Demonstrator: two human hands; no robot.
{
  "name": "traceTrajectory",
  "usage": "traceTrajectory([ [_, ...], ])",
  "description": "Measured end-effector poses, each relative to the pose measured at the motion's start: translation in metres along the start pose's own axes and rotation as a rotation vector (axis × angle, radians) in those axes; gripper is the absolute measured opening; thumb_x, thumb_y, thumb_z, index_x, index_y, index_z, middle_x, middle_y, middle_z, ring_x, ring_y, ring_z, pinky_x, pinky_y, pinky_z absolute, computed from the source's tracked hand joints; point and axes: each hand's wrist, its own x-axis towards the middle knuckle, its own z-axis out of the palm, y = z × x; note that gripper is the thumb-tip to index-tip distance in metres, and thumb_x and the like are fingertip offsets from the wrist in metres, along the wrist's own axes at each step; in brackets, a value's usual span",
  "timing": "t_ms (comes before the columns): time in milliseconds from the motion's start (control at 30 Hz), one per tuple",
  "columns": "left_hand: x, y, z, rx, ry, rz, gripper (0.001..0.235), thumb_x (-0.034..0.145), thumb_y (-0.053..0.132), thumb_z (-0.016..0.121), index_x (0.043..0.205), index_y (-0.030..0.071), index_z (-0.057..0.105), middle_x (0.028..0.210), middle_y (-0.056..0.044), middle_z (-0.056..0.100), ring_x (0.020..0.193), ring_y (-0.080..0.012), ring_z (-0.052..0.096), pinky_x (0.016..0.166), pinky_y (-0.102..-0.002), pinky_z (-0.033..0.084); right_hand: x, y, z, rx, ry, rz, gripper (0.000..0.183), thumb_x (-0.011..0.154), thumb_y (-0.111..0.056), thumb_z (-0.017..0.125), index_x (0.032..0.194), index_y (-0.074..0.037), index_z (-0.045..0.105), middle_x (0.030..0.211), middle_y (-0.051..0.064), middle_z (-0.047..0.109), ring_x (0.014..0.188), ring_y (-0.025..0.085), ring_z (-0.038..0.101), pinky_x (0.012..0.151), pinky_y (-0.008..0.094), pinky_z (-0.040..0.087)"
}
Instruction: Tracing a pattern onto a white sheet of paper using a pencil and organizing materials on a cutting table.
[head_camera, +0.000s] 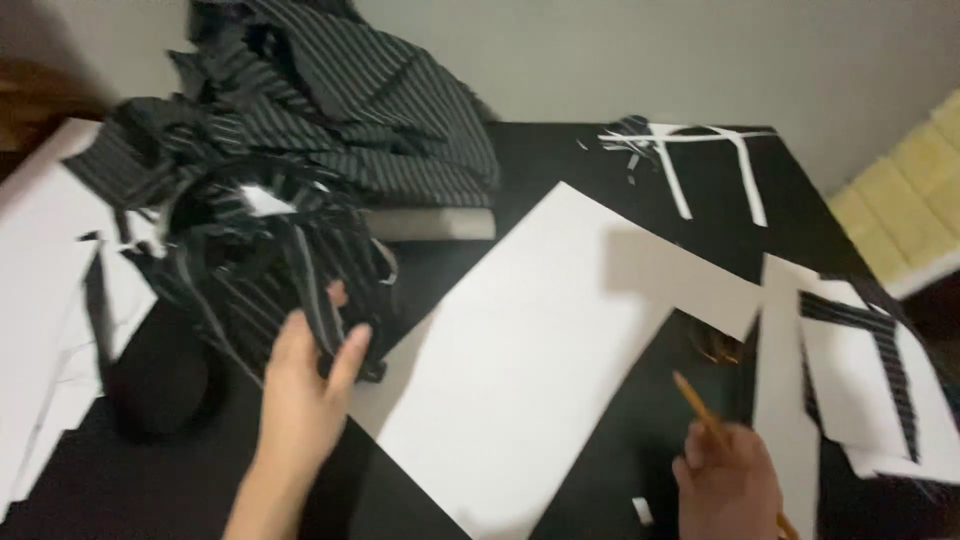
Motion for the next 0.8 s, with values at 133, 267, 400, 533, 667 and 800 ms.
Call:
traceTrajectory([
  [133,0.015,-0.006,0.006,0.018,-0.057,-0.013,0.047,0.089,0.022,0.054,0.132,0.005,0.046,0.125,-0.017,0.052,0.116,-0.0275,0.052,0.086,-0.036,0.046,0.024,-0.035,0.046,-0.356,0.695,0.095,0.017,0.098,-0.028,0.043,0.094,-0.014,0.052,0.086,0.006,0.056,0.067,0.016,0.043,0.059,0.031,0.033],
  [267,0.022,0.000,0.013,0.004,-0.102,-0.103,0.052,0.090,0.020,0.052,0.139,0.010,0.039,0.131,-0.019,0.045,0.124,-0.0268,0.045,0.084,-0.037,0.052,0.019,-0.045,0.052,-0.335,0.613,0.006,0.016,0.096,-0.027,0.045,0.088,-0.014,0.049,0.084,0.009,0.056,0.063,0.015,0.042,0.057,0.029,0.030],
  [400,0.017,0.021,0.015,-0.036,-0.140,-0.215,0.058,0.089,0.021,0.051,0.143,0.009,0.032,0.136,-0.021,0.039,0.129,-0.0309,0.040,0.098,-0.045,0.042,0.024,-0.026,-0.072,-0.246,0.089,-0.084,0.040,0.081,-0.020,0.054,0.106,0.010,0.047,0.096,0.034,0.056,0.066,0.031,0.052,0.054,0.039,0.044],
  [533,-0.008,0.027,0.019,-0.077,0.003,-0.151,0.072,0.083,0.014,0.061,0.138,-0.001,0.018,0.136,-0.023,0.032,0.123,-0.0356,0.043,0.098,-0.047,0.041,-0.003,-0.045,0.067,-0.660,0.440,0.038,0.013,0.095,-0.004,0.044,0.086,0.000,0.052,0.085,0.023,0.063,0.055,0.020,0.041,0.056,0.034,0.035],
  [667,-0.053,0.020,0.035,0.028,0.137,0.085,0.085,0.080,0.007,0.063,0.145,-0.002,0.009,0.147,-0.027,0.012,0.136,-0.0380,0.021,0.103,-0.054,0.038,-0.018,-0.032,0.075,-0.987,0.362,0.010,0.013,0.089,-0.007,0.050,0.094,0.000,0.060,0.097,0.016,0.072,0.086,0.025,0.069,0.074,0.036,0.054],
  [800,-0.072,-0.001,0.035,0.181,-0.327,0.255,0.055,0.084,0.011,0.053,0.137,0.016,0.043,0.136,-0.010,0.048,0.129,-0.0306,0.040,0.108,-0.050,0.026,-0.040,-0.024,0.073,-1.250,-0.003,-0.114,0.019,0.079,-0.002,0.057,0.090,-0.009,0.072,0.103,0.008,0.077,0.100,0.017,0.071,0.087,0.028,0.052],
])
